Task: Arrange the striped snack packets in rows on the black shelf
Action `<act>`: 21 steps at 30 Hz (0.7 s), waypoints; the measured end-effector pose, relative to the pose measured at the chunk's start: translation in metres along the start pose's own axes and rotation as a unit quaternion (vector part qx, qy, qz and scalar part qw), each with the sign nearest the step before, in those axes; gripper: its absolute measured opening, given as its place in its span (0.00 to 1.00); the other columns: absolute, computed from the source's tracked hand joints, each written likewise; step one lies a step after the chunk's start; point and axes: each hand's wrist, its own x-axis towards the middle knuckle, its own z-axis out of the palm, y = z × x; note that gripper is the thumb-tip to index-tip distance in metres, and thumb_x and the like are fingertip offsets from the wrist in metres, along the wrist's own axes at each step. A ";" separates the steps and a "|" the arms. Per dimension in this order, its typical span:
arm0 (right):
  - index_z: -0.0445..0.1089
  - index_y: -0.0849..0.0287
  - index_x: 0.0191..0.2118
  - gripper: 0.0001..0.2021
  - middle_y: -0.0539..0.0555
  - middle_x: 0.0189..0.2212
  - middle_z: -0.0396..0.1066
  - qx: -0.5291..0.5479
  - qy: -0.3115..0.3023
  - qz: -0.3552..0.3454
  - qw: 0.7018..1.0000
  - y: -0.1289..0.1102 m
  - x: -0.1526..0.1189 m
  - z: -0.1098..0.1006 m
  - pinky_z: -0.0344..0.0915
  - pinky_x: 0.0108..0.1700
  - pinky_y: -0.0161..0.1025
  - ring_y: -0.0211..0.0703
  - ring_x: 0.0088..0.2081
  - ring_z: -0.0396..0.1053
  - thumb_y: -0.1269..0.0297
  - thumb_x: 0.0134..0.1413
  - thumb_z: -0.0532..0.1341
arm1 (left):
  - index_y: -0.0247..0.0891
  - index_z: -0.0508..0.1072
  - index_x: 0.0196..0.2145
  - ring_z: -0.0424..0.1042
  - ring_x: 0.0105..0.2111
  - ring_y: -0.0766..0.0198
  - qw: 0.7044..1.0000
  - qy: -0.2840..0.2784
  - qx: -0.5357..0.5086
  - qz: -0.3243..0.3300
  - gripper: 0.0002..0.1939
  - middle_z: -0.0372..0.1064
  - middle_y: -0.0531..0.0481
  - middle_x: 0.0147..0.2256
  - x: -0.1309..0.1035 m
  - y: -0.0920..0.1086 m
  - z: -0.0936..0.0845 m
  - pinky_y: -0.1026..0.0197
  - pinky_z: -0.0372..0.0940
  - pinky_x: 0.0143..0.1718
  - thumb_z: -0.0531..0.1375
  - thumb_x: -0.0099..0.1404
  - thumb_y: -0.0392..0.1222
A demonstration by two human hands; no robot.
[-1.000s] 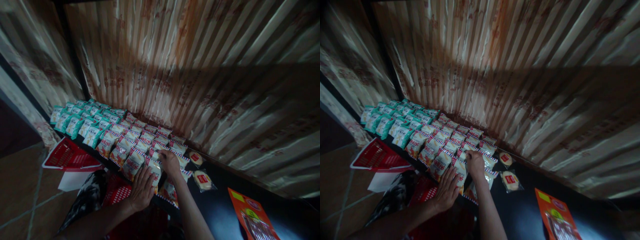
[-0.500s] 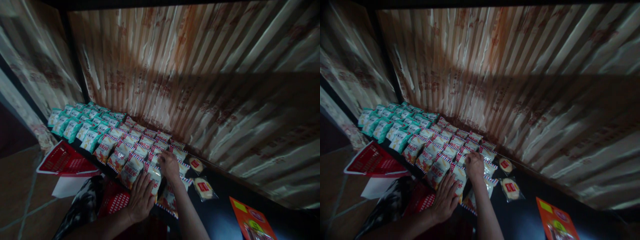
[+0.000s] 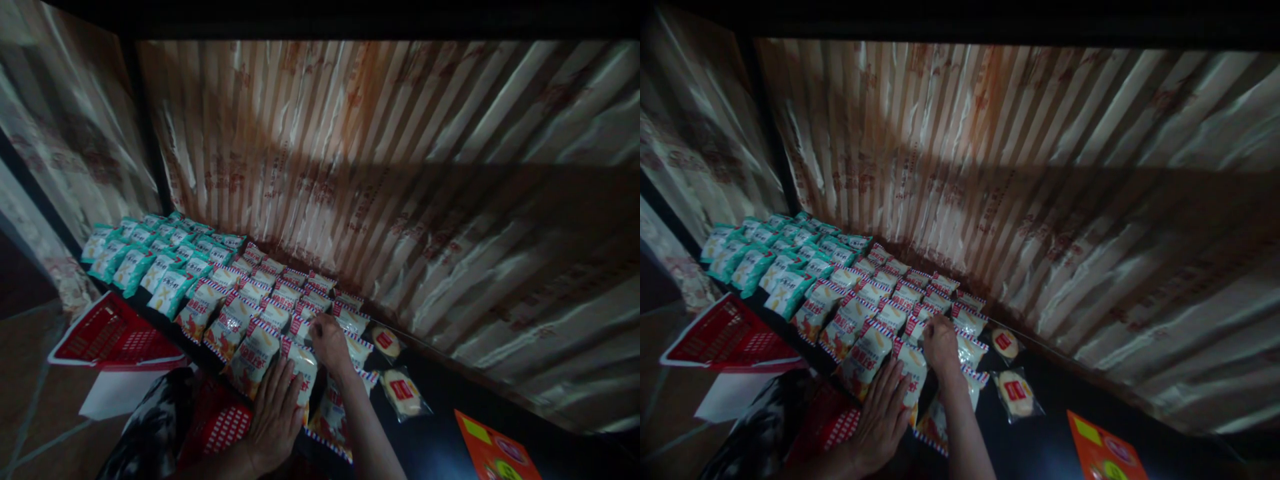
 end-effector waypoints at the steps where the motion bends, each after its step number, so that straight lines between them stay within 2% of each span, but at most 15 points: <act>1: 0.67 0.59 0.25 0.09 0.55 0.27 0.69 0.002 0.003 0.000 1.000 0.001 0.000 0.000 0.63 0.40 0.36 0.42 0.33 0.67 0.76 0.46 0.52 | 0.35 0.57 0.60 0.45 0.64 0.52 1.000 0.003 -0.003 0.000 0.24 0.52 0.42 0.62 0.001 0.000 0.000 0.51 0.49 0.61 0.48 0.67 0.38; 7: 0.68 0.58 0.25 0.09 0.54 0.28 0.70 0.014 -0.016 0.014 1.000 0.002 0.004 -0.003 0.62 0.43 0.37 0.43 0.36 0.68 0.76 0.45 0.53 | 0.33 0.58 0.59 0.45 0.64 0.50 1.000 0.002 -0.030 -0.003 0.23 0.49 0.40 0.63 0.004 0.001 0.000 0.48 0.51 0.60 0.48 0.67 0.37; 15: 0.69 0.57 0.26 0.09 0.54 0.29 0.72 0.022 -0.025 0.025 0.999 0.002 0.006 -0.002 0.62 0.43 0.38 0.44 0.36 0.69 0.75 0.44 0.53 | 0.35 0.60 0.57 0.46 0.64 0.52 1.000 0.020 -0.021 -0.003 0.21 0.54 0.41 0.61 0.006 -0.002 -0.001 0.49 0.52 0.60 0.49 0.66 0.38; 21: 0.71 0.57 0.30 0.09 0.54 0.32 0.72 0.065 -0.003 0.016 0.998 0.000 -0.003 -0.005 0.62 0.46 0.41 0.45 0.38 0.69 0.70 0.48 0.53 | 0.34 0.61 0.56 0.47 0.63 0.52 1.000 0.024 -0.011 -0.004 0.21 0.57 0.40 0.59 0.002 -0.001 -0.003 0.49 0.51 0.60 0.50 0.67 0.41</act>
